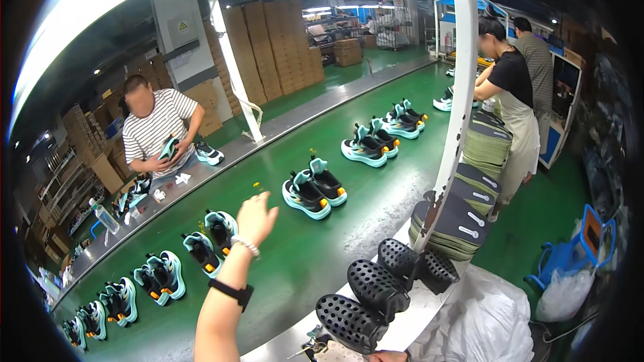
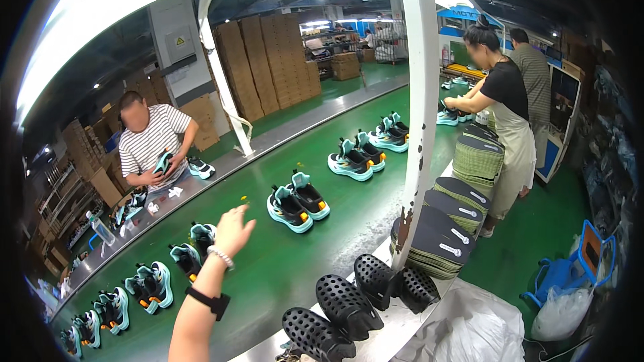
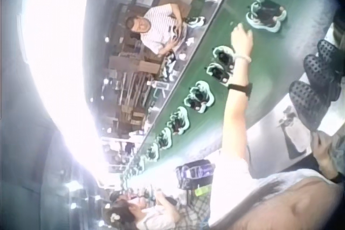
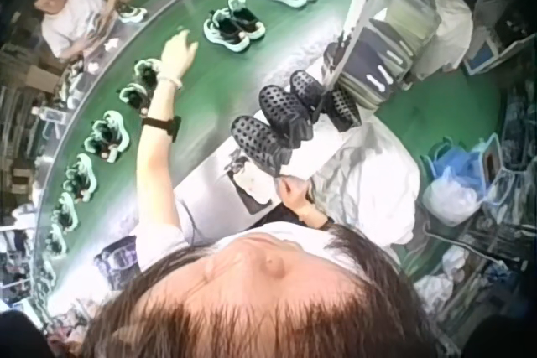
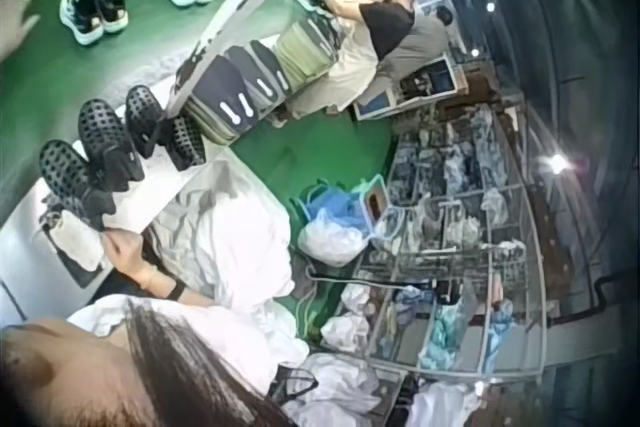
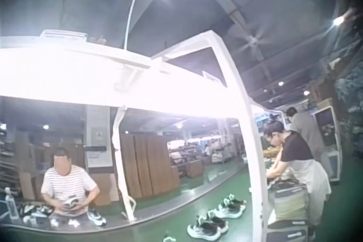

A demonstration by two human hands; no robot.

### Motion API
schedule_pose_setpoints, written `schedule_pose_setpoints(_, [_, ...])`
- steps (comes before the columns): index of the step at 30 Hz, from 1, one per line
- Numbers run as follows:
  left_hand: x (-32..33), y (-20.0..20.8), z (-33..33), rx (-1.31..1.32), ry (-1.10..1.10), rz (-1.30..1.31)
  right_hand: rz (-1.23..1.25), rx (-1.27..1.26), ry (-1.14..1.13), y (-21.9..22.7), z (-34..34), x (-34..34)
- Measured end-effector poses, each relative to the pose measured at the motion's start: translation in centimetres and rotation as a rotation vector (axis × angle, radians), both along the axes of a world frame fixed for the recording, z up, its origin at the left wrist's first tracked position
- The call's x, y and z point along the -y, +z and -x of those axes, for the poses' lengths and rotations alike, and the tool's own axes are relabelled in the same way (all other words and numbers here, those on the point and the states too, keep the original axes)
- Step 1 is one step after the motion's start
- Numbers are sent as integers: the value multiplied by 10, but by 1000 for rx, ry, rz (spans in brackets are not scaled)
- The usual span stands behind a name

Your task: Assembling shoes on a conveyor belt by inserting components and organizing pairs.

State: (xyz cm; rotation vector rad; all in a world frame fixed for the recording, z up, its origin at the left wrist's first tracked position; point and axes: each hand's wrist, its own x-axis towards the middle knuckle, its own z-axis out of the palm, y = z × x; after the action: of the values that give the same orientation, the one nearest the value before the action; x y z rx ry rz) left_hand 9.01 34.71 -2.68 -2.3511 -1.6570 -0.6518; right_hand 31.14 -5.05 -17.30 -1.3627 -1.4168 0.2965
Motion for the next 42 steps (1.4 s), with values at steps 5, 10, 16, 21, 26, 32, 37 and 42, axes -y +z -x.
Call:
schedule_pose_setpoints(5, [-68,-49,-105,-29,-156,92,-86,121,-36,-5,-1,-5])
schedule_pose_setpoints(10, [-120,-80,-146,3,-166,563,-138,208,-48,-14,-1,-2])
schedule_pose_setpoints(16, [-94,-86,-120,124,-197,392,-205,201,-50,-15,-3,0])
schedule_pose_setpoints(21, [56,1,-45,254,-248,348,-151,174,11,-13,-3,6])
schedule_pose_setpoints(26, [266,59,19,320,-179,268,-140,152,78,-31,-13,2])
schedule_pose_setpoints(32, [445,-13,80,234,107,466,209,-150,301,4,-27,18])
schedule_pose_setpoints(37, [502,-44,80,204,148,501,-124,56,152,150,-24,-10])
schedule_pose_setpoints(42, [512,-24,81,488,107,286,108,758,-66,192,-25,-40])
